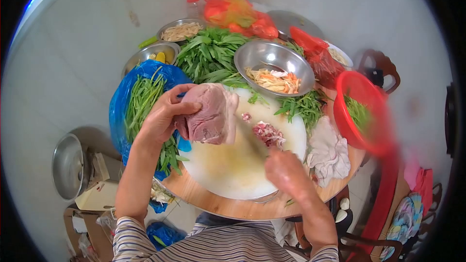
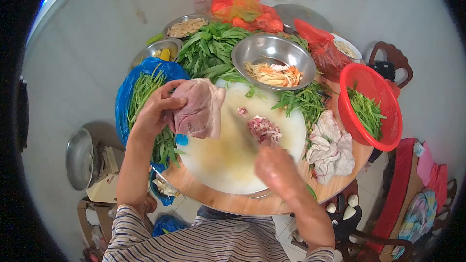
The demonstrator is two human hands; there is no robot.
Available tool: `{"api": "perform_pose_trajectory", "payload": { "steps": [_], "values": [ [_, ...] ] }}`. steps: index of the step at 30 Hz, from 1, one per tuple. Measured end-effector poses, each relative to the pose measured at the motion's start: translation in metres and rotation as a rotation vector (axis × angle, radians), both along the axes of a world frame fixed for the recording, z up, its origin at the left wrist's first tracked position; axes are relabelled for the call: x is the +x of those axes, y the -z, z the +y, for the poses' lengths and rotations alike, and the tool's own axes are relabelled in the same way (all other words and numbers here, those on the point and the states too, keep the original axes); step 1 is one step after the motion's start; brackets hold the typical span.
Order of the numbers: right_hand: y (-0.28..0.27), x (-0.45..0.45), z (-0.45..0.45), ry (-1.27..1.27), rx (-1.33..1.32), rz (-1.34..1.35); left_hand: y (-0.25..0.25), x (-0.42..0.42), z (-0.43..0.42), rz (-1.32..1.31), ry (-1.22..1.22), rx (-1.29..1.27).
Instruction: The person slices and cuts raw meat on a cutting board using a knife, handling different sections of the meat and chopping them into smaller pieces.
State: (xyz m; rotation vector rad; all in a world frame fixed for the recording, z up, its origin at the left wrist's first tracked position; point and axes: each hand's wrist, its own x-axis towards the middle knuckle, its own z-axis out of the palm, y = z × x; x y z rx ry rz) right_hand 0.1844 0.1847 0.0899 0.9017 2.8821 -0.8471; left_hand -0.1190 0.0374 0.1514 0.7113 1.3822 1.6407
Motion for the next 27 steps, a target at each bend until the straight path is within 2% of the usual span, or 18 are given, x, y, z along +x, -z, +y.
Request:
{"api": "perform_pose_trajectory", "payload": {
  "steps": [3,5,7,8,10,11,13,14,15,17,18,23,25,27],
  "values": [
    [-0.009,0.026,0.022,0.075,0.070,0.108,0.018,0.008,0.011,-0.144,0.114,-0.016],
    [-0.021,0.037,0.022,0.212,-0.047,0.115,0.039,0.014,0.021,-0.226,0.253,-0.021],
    [-0.009,0.049,0.023,0.220,-0.055,0.164,0.058,0.019,0.033,-0.226,0.465,-0.108],
    [-0.007,0.053,0.023,0.276,-0.090,0.218,0.065,0.023,0.041,-0.228,0.458,-0.105],
    [-0.005,0.061,0.020,0.321,-0.133,0.261,0.077,0.032,0.051,0.100,0.669,-0.284],
    [-0.006,0.064,0.019,0.379,-0.177,0.327,0.084,0.032,0.053,0.092,0.656,-0.286],
    [-0.003,0.071,0.016,0.426,-0.226,0.388,0.089,0.034,0.056,0.839,0.538,-0.353],
    [-0.001,0.076,0.015,0.462,-0.279,0.392,0.092,0.034,0.053,0.809,0.373,-0.300],
    [0.000,0.077,0.013,0.498,-0.331,0.398,0.091,0.032,0.050,0.805,0.358,-0.305],
    [-0.006,0.078,0.003,0.450,-0.376,0.367,0.089,0.027,0.042,0.917,-0.020,-0.254],
    [-0.008,0.076,-0.003,0.416,-0.417,0.343,0.082,0.031,0.033,0.959,-0.120,-0.292],
    [-0.006,0.068,-0.031,0.270,-0.444,0.284,0.094,0.056,-0.035,0.914,-0.208,-0.277],
    [-0.005,0.065,-0.038,0.191,-0.323,0.191,0.109,0.078,-0.062,0.733,-0.172,-0.215],
    [-0.003,0.061,-0.040,0.180,-0.333,0.160,0.124,0.107,-0.077,0.673,-0.184,-0.219]
  ]
}}
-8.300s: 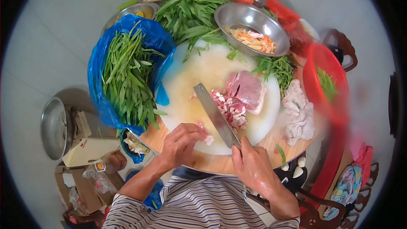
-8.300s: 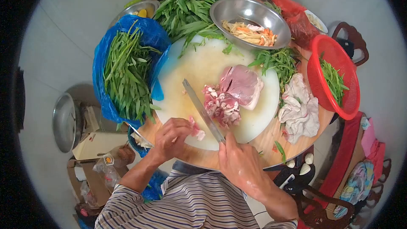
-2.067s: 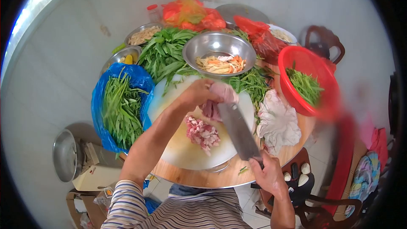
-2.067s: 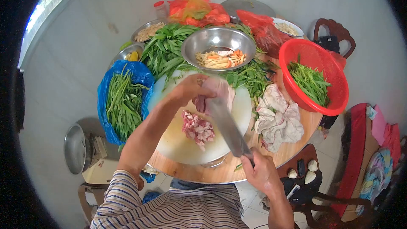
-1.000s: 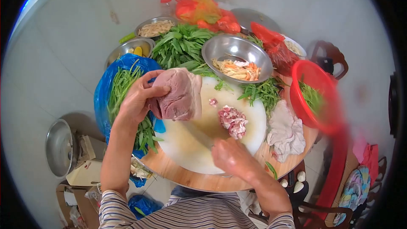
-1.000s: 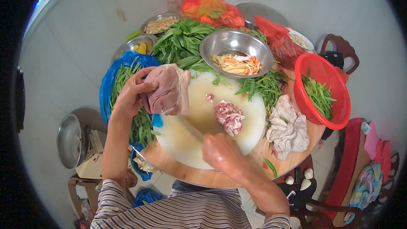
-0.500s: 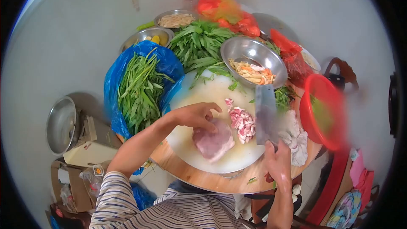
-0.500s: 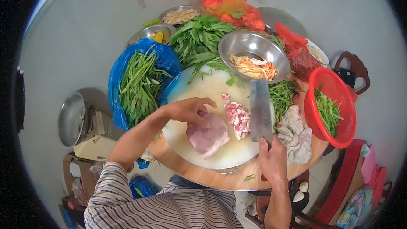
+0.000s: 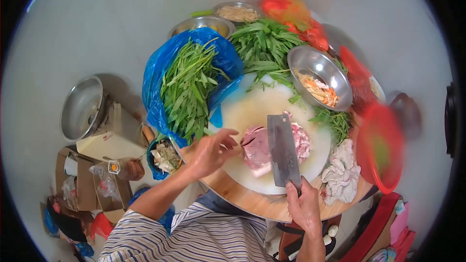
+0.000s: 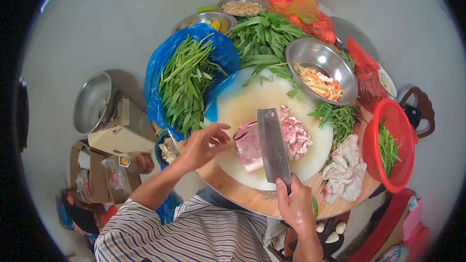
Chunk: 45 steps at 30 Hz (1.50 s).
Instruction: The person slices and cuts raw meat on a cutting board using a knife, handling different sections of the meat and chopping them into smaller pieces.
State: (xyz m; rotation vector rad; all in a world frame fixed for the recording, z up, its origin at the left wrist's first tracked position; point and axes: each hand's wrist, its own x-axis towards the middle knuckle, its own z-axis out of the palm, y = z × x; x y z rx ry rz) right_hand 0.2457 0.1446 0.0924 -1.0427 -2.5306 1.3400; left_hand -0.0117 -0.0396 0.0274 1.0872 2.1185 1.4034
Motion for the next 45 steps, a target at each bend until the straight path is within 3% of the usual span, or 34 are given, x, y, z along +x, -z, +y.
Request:
{"api": "perform_pose_trajectory", "payload": {
  "steps": [6,9,11,18,20,21,23,26,31,33,34,36,43,45],
  "values": [
    [0.008,-0.006,0.003,0.034,-0.072,-0.033,0.011,0.022,0.023,-0.135,-0.072,0.193],
    [0.008,-0.002,0.002,0.106,0.060,-0.007,0.001,0.018,0.042,-0.057,-0.075,0.115],
    [0.009,-0.002,-0.002,0.116,0.383,0.077,0.003,0.014,0.050,0.059,-0.057,0.173],
    [0.013,-0.006,0.004,0.149,0.488,0.076,0.003,0.001,0.056,0.128,-0.046,0.167],
    [0.026,0.004,0.016,0.172,0.190,0.091,-0.011,-0.006,0.054,-0.006,-0.043,0.089],
    [0.020,0.002,0.013,0.175,0.192,0.092,-0.016,-0.009,0.056,-0.006,-0.039,0.091],
    [0.001,-0.004,0.003,0.292,-0.200,0.146,-0.022,-0.011,0.062,0.032,-0.007,0.189],
    [-0.002,0.000,0.001,0.317,-0.333,0.228,-0.027,0.003,0.083,0.001,0.152,0.204],
    [-0.008,0.015,0.004,0.339,-0.428,0.272,-0.027,0.016,0.123,-0.244,0.369,0.262],
    [-0.009,0.022,0.006,0.350,-0.477,0.290,-0.035,0.017,0.134,-0.472,0.448,0.147],
    [-0.009,0.026,0.008,0.347,-0.504,0.315,-0.037,0.017,0.140,-0.468,0.456,0.139],
    [-0.009,0.033,0.011,0.353,-0.538,0.350,-0.041,0.016,0.150,-0.817,0.608,0.123],
    [-0.004,0.054,0.018,0.416,-0.568,0.492,-0.054,0.005,0.176,-0.769,0.646,0.114],
    [0.000,0.059,0.020,0.447,-0.562,0.527,-0.065,0.004,0.184,-0.608,0.554,0.070]
  ]
}}
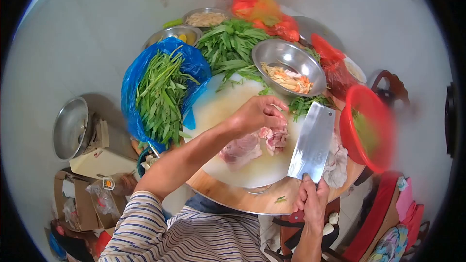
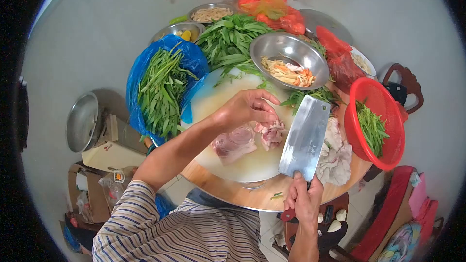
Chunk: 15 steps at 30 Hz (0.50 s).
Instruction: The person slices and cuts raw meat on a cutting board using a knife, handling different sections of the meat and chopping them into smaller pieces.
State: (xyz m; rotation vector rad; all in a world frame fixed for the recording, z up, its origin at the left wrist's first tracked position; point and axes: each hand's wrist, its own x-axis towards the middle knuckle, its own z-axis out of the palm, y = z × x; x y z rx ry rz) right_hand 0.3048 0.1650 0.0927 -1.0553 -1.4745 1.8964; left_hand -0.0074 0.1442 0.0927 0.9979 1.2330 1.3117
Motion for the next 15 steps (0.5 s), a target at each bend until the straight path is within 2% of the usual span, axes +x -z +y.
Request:
{"api": "perform_pose_trajectory", "payload": {
  "steps": [4,6,7,9,15],
  "values": [
    [-0.001,0.009,0.004,-0.001,-0.134,0.065,0.010,0.010,0.013,-0.074,0.129,0.084],
    [-0.001,0.011,0.004,-0.016,-0.184,0.095,0.013,0.024,0.013,-0.443,0.220,-0.071],
    [-0.002,0.012,0.004,-0.021,-0.211,0.113,0.018,0.027,0.016,-0.442,0.225,-0.074],
    [-0.001,0.013,0.003,-0.022,-0.238,0.131,0.026,0.032,0.021,-0.694,0.408,0.018],
    [0.000,0.014,0.003,-0.050,-0.202,0.143,0.015,0.044,0.016,-0.655,0.355,0.021]
  ]
}}
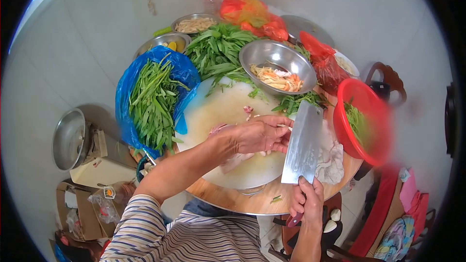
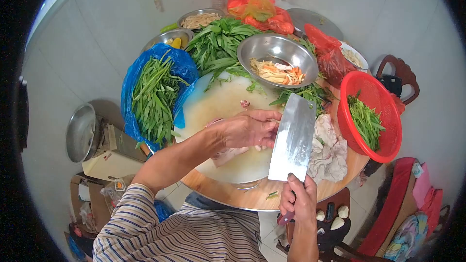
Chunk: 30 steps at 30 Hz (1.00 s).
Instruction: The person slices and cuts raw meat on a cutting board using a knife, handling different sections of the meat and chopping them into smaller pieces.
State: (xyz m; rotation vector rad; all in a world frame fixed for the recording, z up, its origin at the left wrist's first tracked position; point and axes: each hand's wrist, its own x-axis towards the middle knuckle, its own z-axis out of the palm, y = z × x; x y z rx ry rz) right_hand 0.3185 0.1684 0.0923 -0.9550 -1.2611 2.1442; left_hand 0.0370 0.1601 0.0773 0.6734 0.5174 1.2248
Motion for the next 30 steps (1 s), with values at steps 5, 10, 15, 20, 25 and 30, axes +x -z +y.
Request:
{"api": "perform_pose_trajectory", "payload": {
  "steps": [5,10,15,20,25,30],
  "values": [
    [0.000,0.000,0.003,0.082,0.004,0.016,0.000,-0.018,-0.005,0.080,-0.035,0.016],
    [0.012,0.001,0.006,0.174,0.017,-0.032,-0.019,-0.017,-0.005,0.163,-0.306,-0.055],
    [0.017,-0.003,0.001,0.203,0.105,-0.144,-0.015,-0.016,0.006,1.678,-0.334,0.314],
    [0.018,-0.009,-0.008,0.083,0.164,-0.161,-0.004,-0.041,-0.004,1.548,-0.666,0.611],
    [0.023,-0.012,-0.015,-0.034,0.310,-0.155,-0.026,-0.079,-0.054,1.685,-0.518,0.211],
    [0.021,-0.032,-0.018,-0.064,0.250,-0.164,0.001,-0.099,-0.054,1.758,-0.156,-0.011]
  ]
}}
